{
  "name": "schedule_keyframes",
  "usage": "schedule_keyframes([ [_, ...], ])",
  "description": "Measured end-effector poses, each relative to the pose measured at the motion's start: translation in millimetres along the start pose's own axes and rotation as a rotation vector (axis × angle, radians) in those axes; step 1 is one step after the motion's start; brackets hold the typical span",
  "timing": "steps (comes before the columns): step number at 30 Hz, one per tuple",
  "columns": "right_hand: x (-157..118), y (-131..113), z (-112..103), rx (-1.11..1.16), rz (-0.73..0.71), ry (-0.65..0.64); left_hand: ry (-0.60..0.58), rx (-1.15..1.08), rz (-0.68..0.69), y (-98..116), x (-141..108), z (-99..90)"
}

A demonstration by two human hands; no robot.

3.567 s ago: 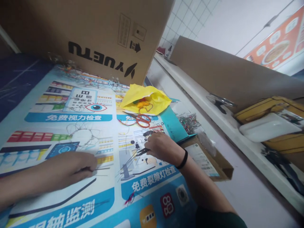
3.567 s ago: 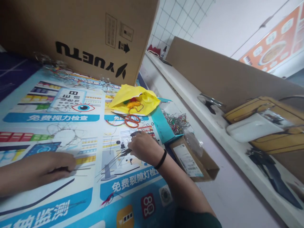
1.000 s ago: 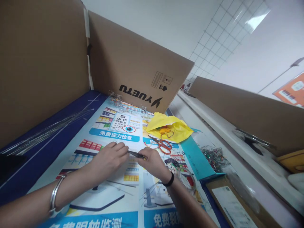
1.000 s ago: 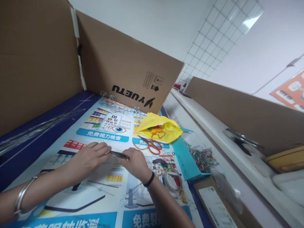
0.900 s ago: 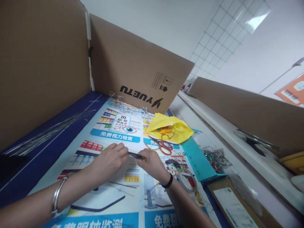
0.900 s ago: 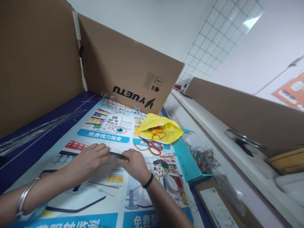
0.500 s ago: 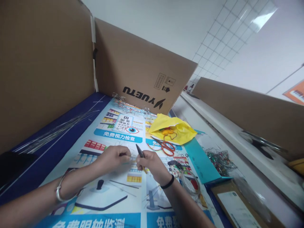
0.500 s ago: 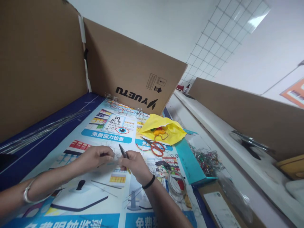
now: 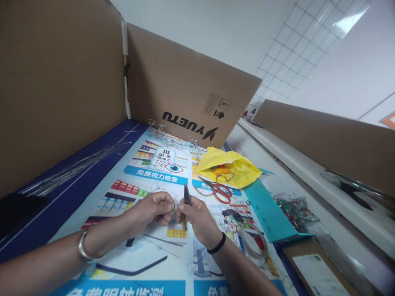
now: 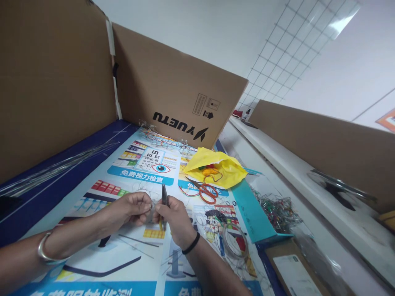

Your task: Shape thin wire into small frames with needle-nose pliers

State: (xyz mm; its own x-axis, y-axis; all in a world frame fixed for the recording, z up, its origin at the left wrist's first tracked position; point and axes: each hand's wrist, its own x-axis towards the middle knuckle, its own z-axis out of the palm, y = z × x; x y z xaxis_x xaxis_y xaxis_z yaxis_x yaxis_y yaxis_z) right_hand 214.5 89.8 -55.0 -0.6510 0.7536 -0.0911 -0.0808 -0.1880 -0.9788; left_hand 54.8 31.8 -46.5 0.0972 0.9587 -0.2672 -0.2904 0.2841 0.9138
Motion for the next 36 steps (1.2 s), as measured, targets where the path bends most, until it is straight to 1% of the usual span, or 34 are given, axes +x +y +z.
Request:
schedule_keyframes([
  [6, -1.1, -1.3, 0.3, -0.050, -0.020, 0.012, -0.005, 0.014, 0.020, -5.6, 1.2, 1.4],
  [10, -3.0, -8.3, -1.7, -0.143, -0.033, 0.016, 0.018, 0.008, 0.045, -6.5, -3.9, 10.5],
  [15, -2.9, -11.7, -6.6, -0.180, 0.009, -0.069, 0.010, -0.035, 0.036, -17.5, -9.9, 21.5],
  [20, -2.1, -9.2, -10.3, -0.202, 0.057, -0.100, -0.004, -0.056, 0.047, -27.6, -9.4, 22.7],
  [24, -2.5, -11.2, -11.7, -0.221, 0.074, -0.105, 0.030, -0.054, 0.021, -23.9, -10.8, 23.5],
  [26, -2.6, -11.4, -11.8, -0.224, 0.079, -0.111, 0.021, -0.050, 0.012, -20.9, -12.2, 23.7],
  [29, -2.5, -10.1, -10.9, -0.189, 0.086, -0.114, 0.008, -0.071, -0.001, -18.3, -13.3, 22.7],
  [36, -2.9, -7.7, -7.7, -0.102, 0.118, -0.088, 0.065, -0.136, -0.007, -16.5, -14.6, 22.5],
])
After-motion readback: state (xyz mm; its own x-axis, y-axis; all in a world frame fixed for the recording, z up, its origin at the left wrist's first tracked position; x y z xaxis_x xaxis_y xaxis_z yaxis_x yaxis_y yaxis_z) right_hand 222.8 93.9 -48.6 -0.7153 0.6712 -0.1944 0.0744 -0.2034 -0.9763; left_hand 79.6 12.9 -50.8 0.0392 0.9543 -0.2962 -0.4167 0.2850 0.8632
